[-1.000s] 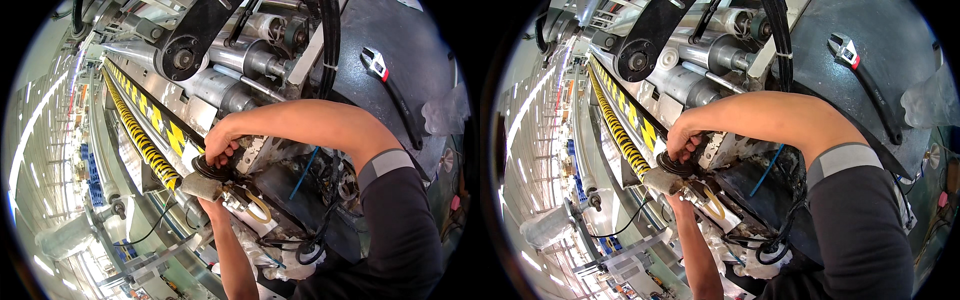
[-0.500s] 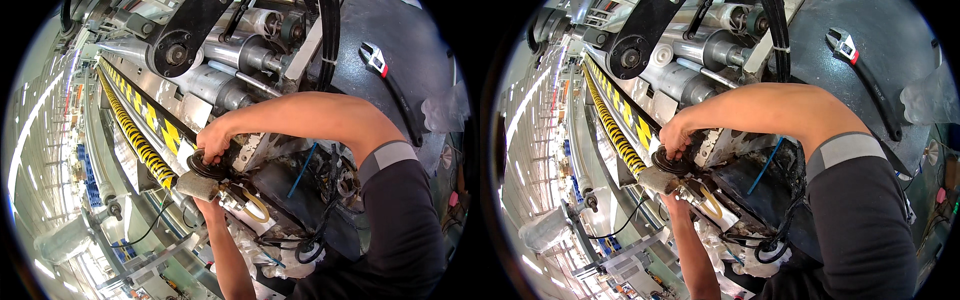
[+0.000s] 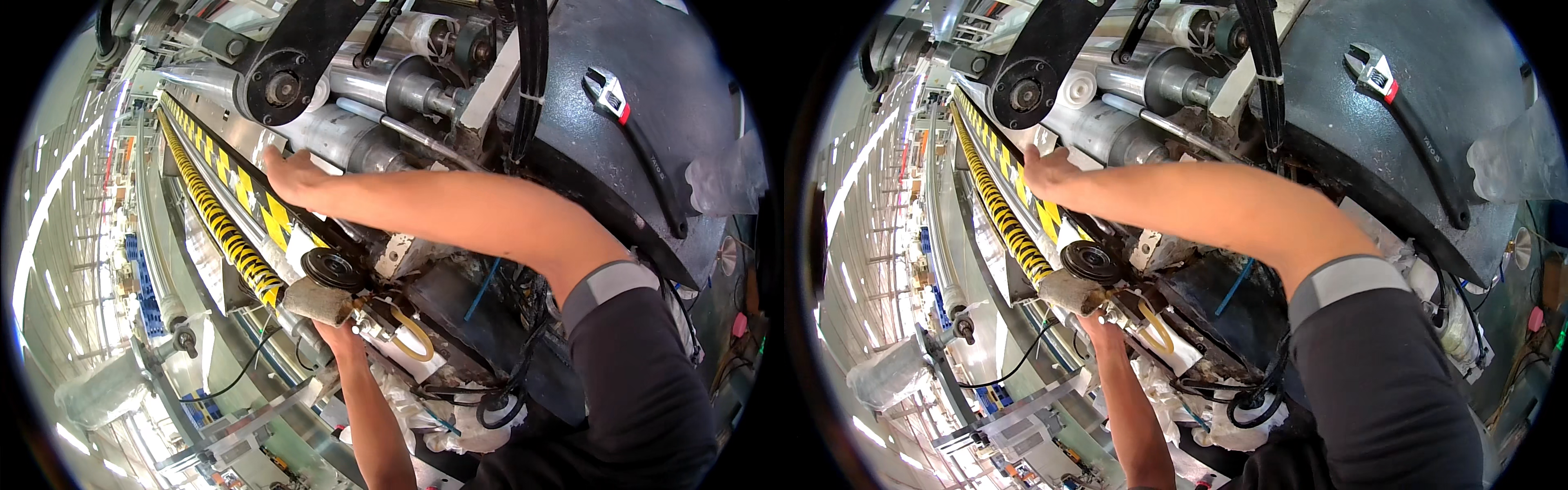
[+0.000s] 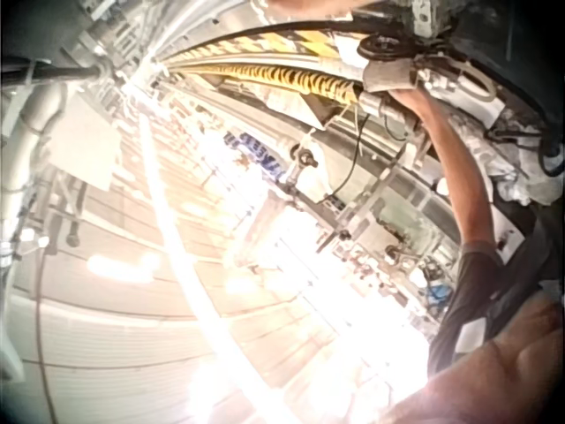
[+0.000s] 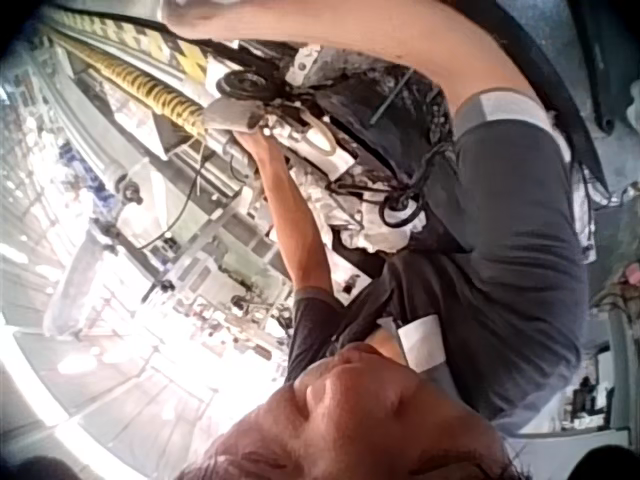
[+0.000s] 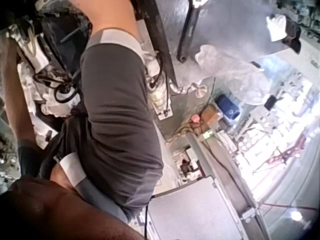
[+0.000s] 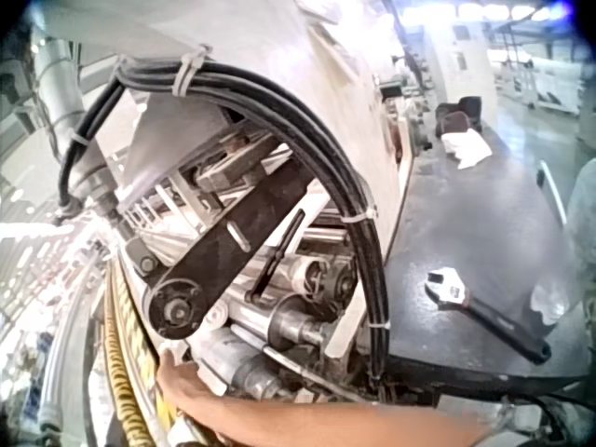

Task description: The person cleans a roller on an industrial machine using a cloth, then selects an adjustable wrench and a metal plate from a tool bag to install a component on the rollers.

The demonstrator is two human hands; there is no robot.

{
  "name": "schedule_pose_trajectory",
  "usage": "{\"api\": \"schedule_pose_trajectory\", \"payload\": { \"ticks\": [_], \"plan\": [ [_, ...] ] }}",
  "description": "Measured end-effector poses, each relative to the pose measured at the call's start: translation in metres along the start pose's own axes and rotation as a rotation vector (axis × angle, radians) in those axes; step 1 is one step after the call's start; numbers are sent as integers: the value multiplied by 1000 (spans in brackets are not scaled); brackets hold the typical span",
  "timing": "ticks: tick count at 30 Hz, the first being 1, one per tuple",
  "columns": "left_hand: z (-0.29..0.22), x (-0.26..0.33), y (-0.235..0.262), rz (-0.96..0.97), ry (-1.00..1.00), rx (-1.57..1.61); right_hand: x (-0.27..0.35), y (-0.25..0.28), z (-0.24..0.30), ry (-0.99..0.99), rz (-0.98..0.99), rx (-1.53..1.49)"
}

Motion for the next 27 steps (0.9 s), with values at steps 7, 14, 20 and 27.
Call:
{"api": "schedule_pose_trajectory", "payload": {
  "ticks": [7,14,20,27],
  "plan": [
    [3,0,5,46,-49,-19,-19,-18,-16,50,-78,-284],
    [10,-2,11,28,-12,49,-25,-33,-33,33,-102,-233],
    [3,4,6,68,-20,13,-40,-48,-48,-95,19,-250],
    [10,-4,2,69,17,45,-51,-51,-52,-131,-66,-160]
  ]
}}
Point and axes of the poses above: each hand's wrist, its own x-axis away from the middle knuckle, its own y-axis out of the back of the hand, z = x × y, the point moved 8 cm from there along -x, towards the middle knuckle, and after that the axes turned 4 degrees about x, right-handed, at the moved point
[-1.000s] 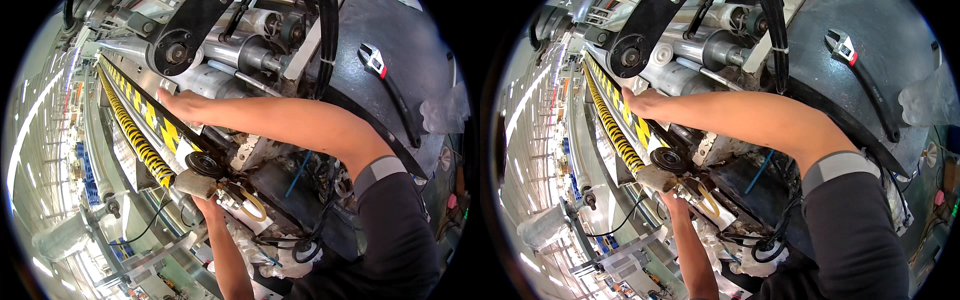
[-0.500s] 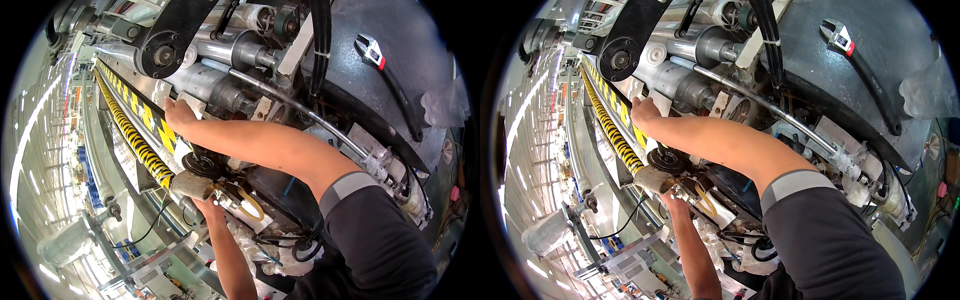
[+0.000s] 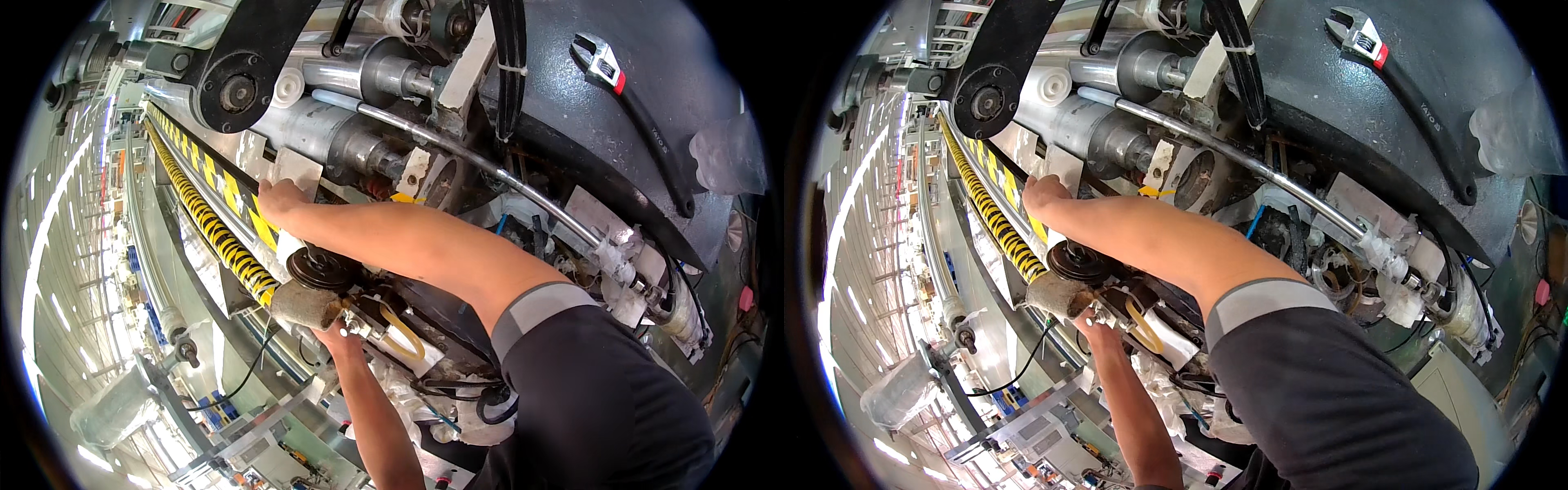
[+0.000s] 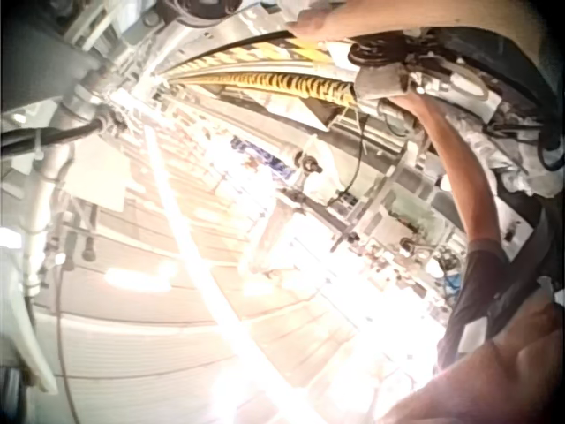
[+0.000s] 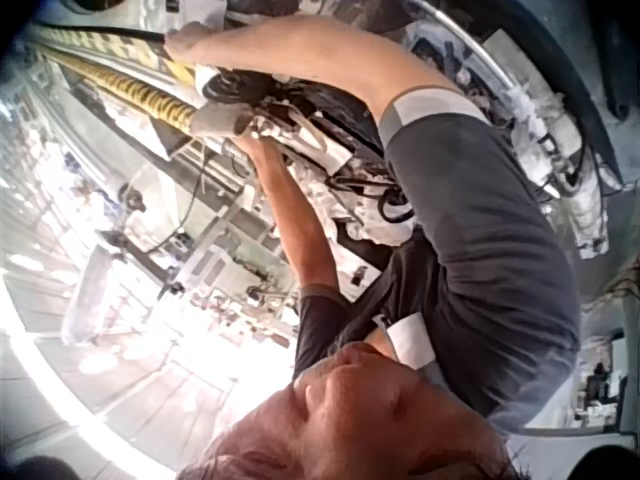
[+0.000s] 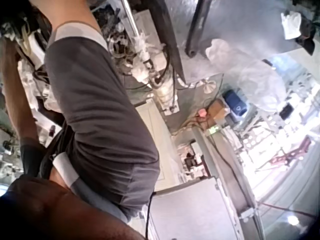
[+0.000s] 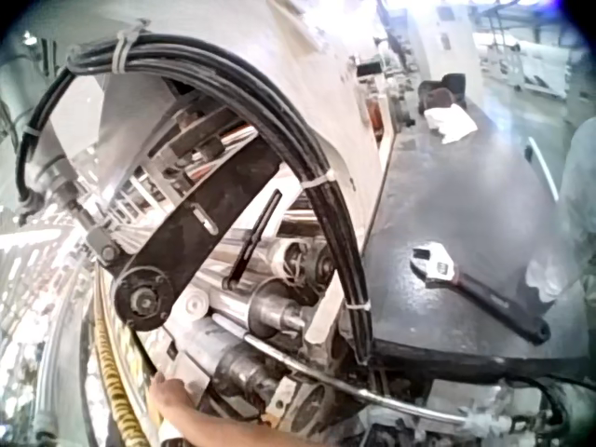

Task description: The person cleans a roller on an industrial machine using a cloth, then selects an adjustable wrench and a metal plate from a tool bag to install a component on the rollers.

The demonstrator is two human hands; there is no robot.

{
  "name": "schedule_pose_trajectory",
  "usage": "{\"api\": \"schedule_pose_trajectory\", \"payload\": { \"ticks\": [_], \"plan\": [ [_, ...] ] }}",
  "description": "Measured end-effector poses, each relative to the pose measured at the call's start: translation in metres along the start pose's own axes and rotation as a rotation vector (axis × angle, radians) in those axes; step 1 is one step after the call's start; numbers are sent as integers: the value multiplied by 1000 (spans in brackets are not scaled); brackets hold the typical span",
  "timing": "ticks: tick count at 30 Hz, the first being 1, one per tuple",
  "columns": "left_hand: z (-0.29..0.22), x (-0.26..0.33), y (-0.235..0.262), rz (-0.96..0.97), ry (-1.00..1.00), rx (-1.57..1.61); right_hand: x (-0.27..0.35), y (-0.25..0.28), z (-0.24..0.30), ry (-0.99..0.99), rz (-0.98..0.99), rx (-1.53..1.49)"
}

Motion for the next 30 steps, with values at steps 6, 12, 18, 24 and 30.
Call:
{"api": "schedule_pose_trajectory", "payload": {
  "ticks": [6,12,18,24,30],
  "plan": [
    [2,3,11,77,-64,-19,26,-14,12,102,210,-106],
    [6,1,27,47,-77,-167,37,-16,16,147,290,-127],
    [26,-3,61,-50,-50,-157,32,-39,24,448,232,-163],
    [16,-2,18,-10,88,-20,14,-27,12,264,292,-90],
    [10,4,8,-33,130,53,94,2,55,665,379,-151]
  ]
}}
Point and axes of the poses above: each hand's wrist, its own x-axis away from the middle knuckle, its own y-axis out of the back of the hand, z = x × y, the point moved 8 cm from there along -x, towards the middle knuckle, and after that the axes turned 4 degrees about x, right-handed, at the moved point
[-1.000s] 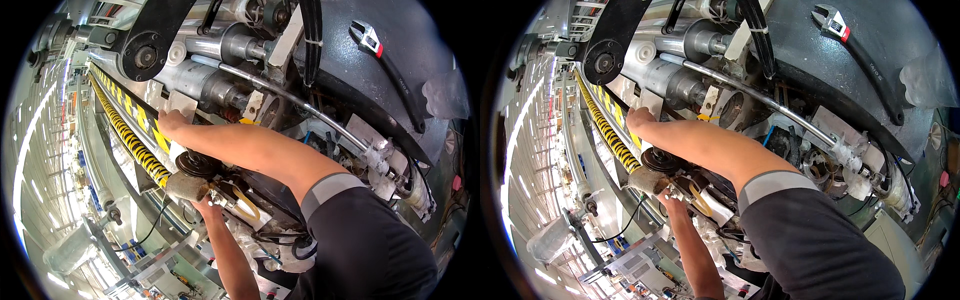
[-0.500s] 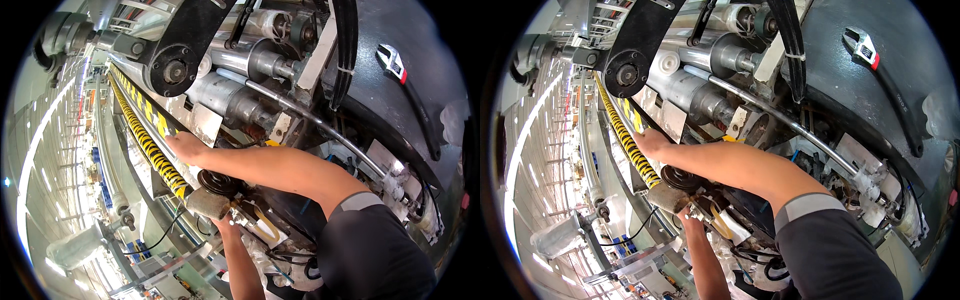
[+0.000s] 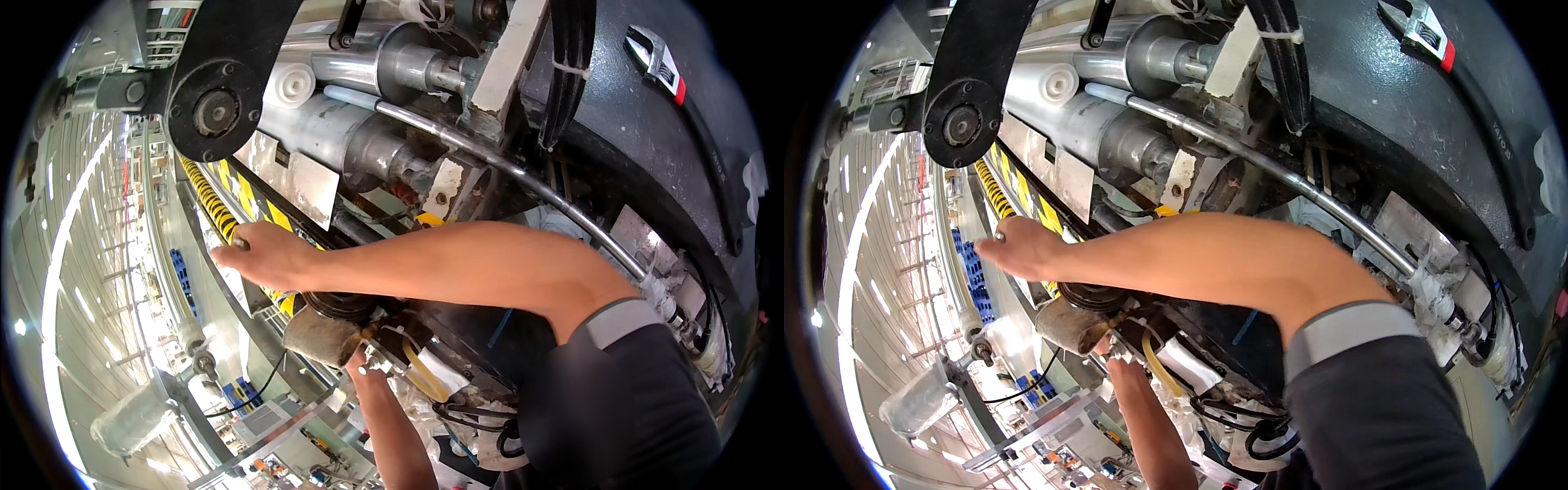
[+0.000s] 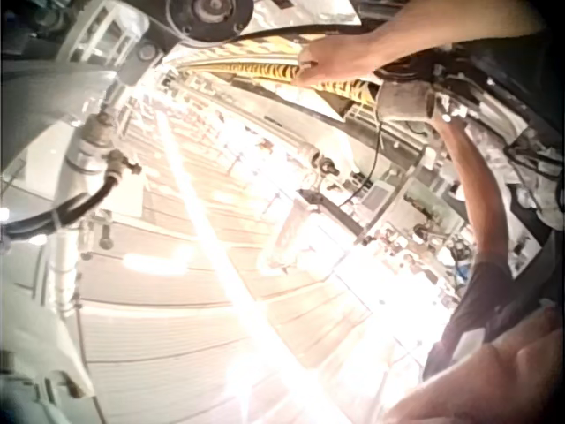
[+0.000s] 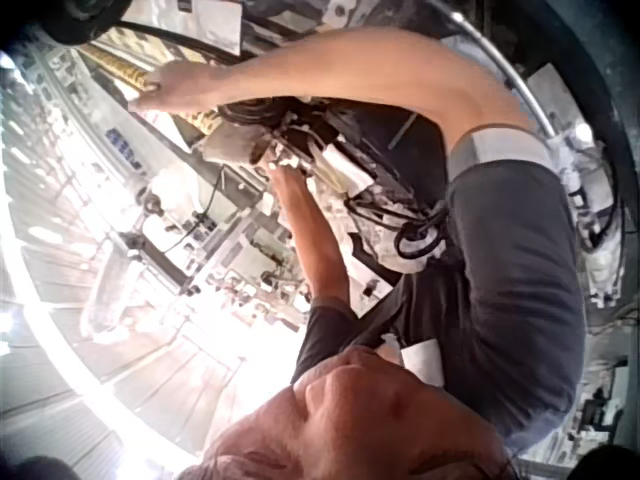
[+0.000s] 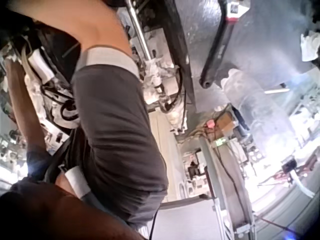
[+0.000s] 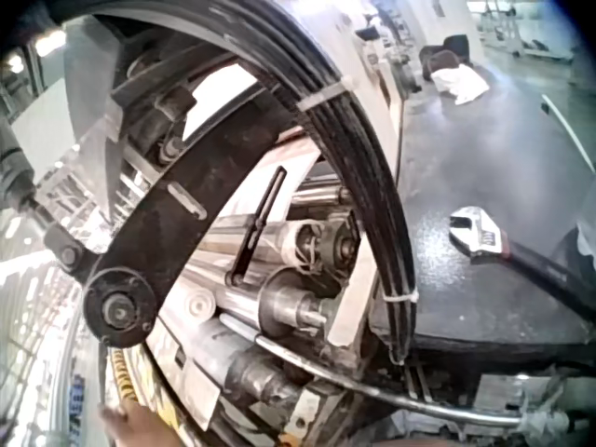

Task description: The person cleans a roller on an industrial machine using a cloth, then selects an adjustable wrench and a metal plate from a tool bag to install a component on the rollers.

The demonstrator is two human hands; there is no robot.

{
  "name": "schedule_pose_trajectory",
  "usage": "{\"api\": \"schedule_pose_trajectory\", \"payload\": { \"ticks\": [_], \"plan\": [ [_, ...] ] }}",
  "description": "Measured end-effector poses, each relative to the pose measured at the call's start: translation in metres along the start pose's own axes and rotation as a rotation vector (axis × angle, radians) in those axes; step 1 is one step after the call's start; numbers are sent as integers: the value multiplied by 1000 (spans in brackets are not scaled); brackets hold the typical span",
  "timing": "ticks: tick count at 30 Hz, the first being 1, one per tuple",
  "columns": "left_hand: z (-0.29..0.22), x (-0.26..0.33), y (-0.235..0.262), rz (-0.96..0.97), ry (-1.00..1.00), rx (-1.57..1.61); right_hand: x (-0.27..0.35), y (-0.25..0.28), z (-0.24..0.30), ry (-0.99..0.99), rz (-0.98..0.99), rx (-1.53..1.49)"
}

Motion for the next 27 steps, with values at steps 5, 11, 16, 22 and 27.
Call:
{"api": "schedule_pose_trajectory", "payload": {
  "ticks": [5,11,16,22,27],
  "plan": [
    [3,-3,5,-7,-5,9,66,6,34,199,227,40],
    [-1,-5,7,-1,-113,-188,124,40,34,302,365,176],
    [-9,1,3,-87,-168,-173,119,79,37,165,203,272],
    [0,-4,7,-18,-107,-141,49,92,15,-284,-85,244],
    [3,-10,15,-26,-147,-54,7,69,-22,-550,-240,87]
  ]
}}
Point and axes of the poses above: each hand's wrist, its own x-axis away from the middle knuckle, its own y-axis out of the back of the hand, z = x × y, the point moved 8 cm from there along -x, towards the middle knuckle, and after that the axes turned 4 degrees about x, right-handed, at the moved point
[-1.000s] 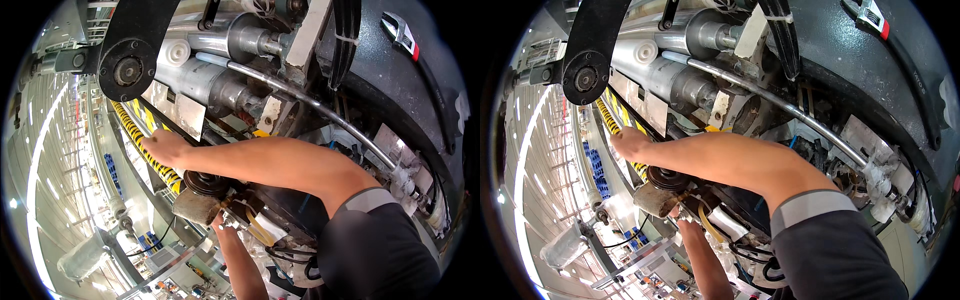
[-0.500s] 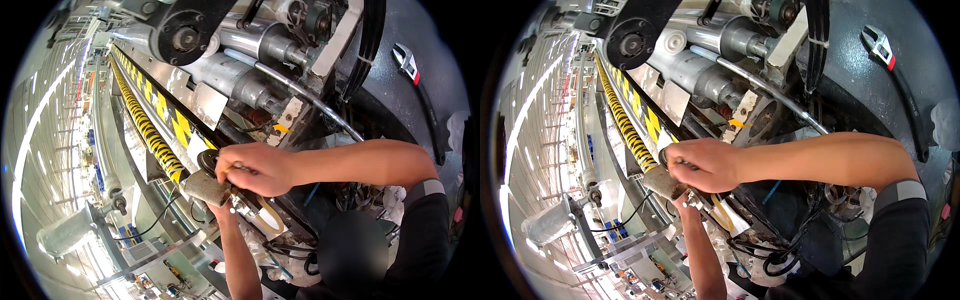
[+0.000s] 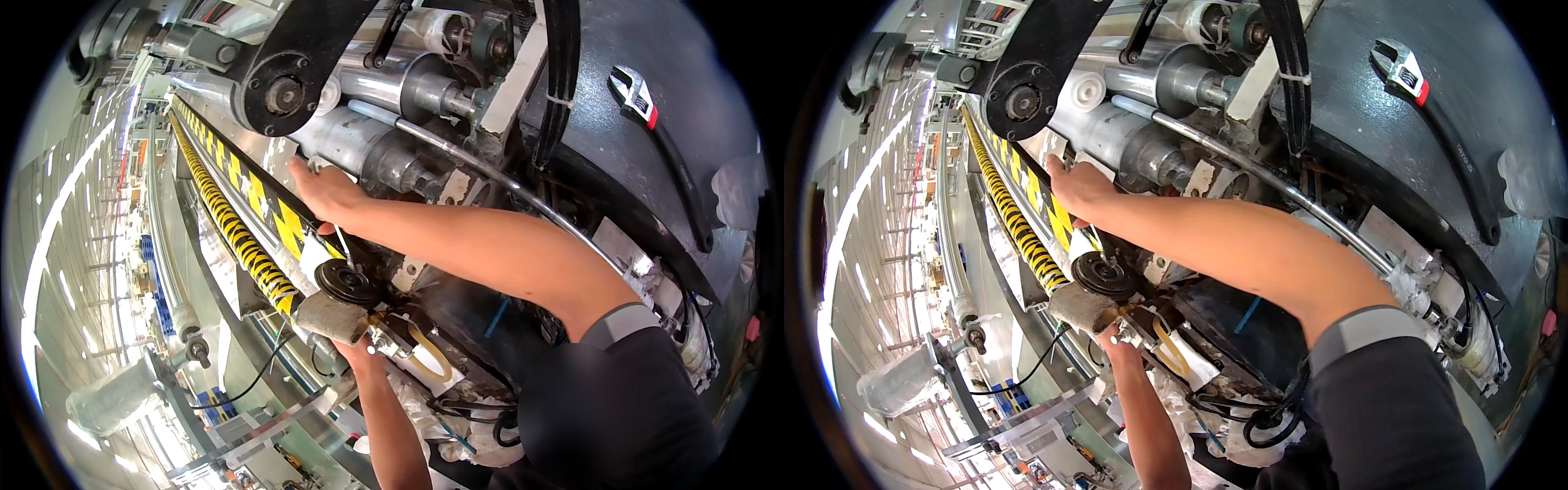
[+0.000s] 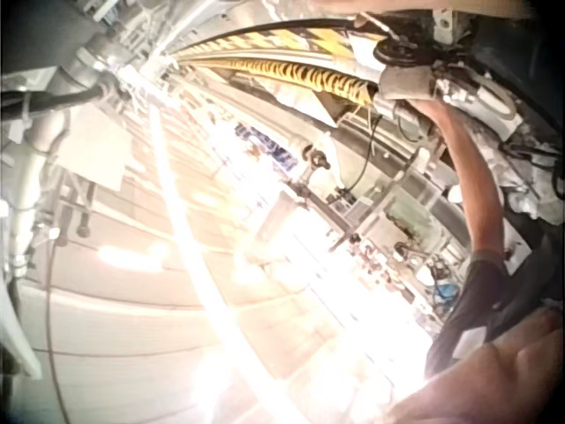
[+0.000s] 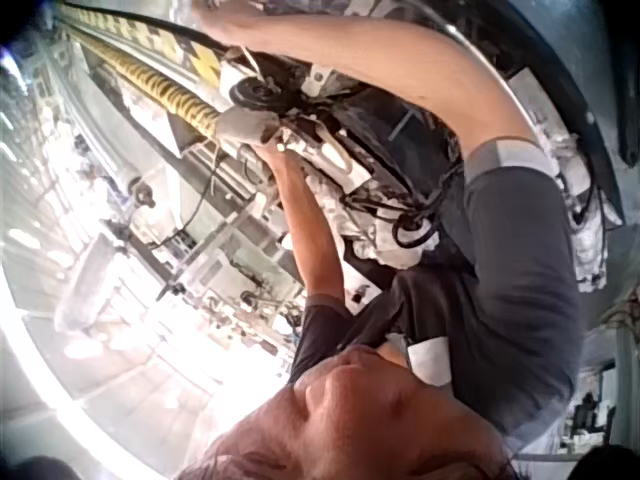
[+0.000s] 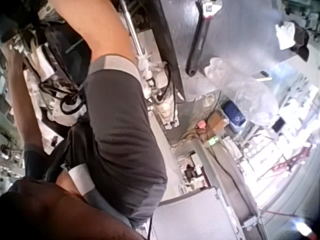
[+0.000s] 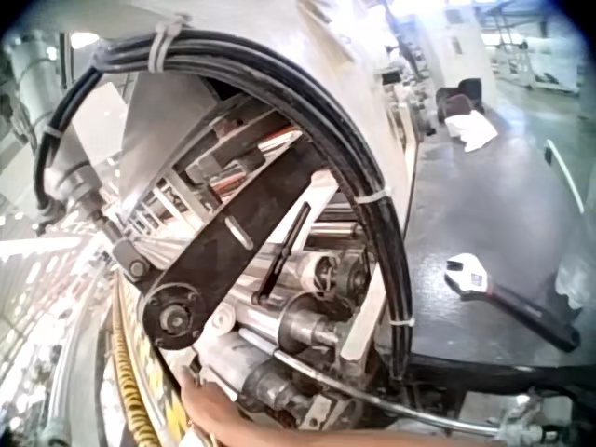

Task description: The person cleans a roller on an industrial machine using a cloth, then selects an adjustable wrench and a metal plate from a tool bag to install a component on the rollers.

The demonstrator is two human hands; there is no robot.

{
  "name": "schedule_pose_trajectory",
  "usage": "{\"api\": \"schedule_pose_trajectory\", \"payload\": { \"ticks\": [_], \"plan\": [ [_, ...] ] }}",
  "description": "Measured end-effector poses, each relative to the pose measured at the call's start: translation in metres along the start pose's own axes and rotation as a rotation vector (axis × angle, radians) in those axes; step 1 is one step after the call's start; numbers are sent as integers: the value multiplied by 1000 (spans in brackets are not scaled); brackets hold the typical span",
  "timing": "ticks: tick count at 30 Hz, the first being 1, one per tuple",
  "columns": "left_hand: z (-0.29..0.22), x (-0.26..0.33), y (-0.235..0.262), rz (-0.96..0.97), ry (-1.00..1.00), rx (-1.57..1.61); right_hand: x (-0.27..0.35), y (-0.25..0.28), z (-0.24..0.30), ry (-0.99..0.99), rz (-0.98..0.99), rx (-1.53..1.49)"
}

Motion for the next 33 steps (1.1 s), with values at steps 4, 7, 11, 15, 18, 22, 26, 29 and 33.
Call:
{"api": "schedule_pose_trajectory", "payload": {
  "ticks": [4,7,11,15,18,22,26,29,33],
  "plan": [
    [7,-4,16,42,-14,-89,-16,-17,-12,-106,-49,7],
    [11,-5,22,72,-76,-79,-30,-30,-24,-137,11,-2],
    [1,1,0,88,-34,-52,-46,-51,-32,-93,40,-88],
    [-7,8,-12,55,-29,-124,-46,-62,-41,-151,55,-3],
    [-12,10,-9,46,-58,-105,-22,-63,-23,-87,108,-41],
    [-15,9,-20,67,-52,-65,23,-65,18,454,260,10],
    [-5,2,4,34,-51,-84,111,-48,15,855,448,18],
    [-16,5,-20,-16,-35,-64,130,-15,-1,912,474,118],
    [-9,-1,-5,24,-136,-239,126,24,8,880,414,-9]
  ]
}}
Point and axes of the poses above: each hand's wrist, its own x-axis away from the middle knuckle, its own y-axis out of the back of the hand, z = x × y, the point moved 8 cm from there along -x, towards the middle knuckle, and after that the axes turned 4 degrees about x, right-handed, at the moved point
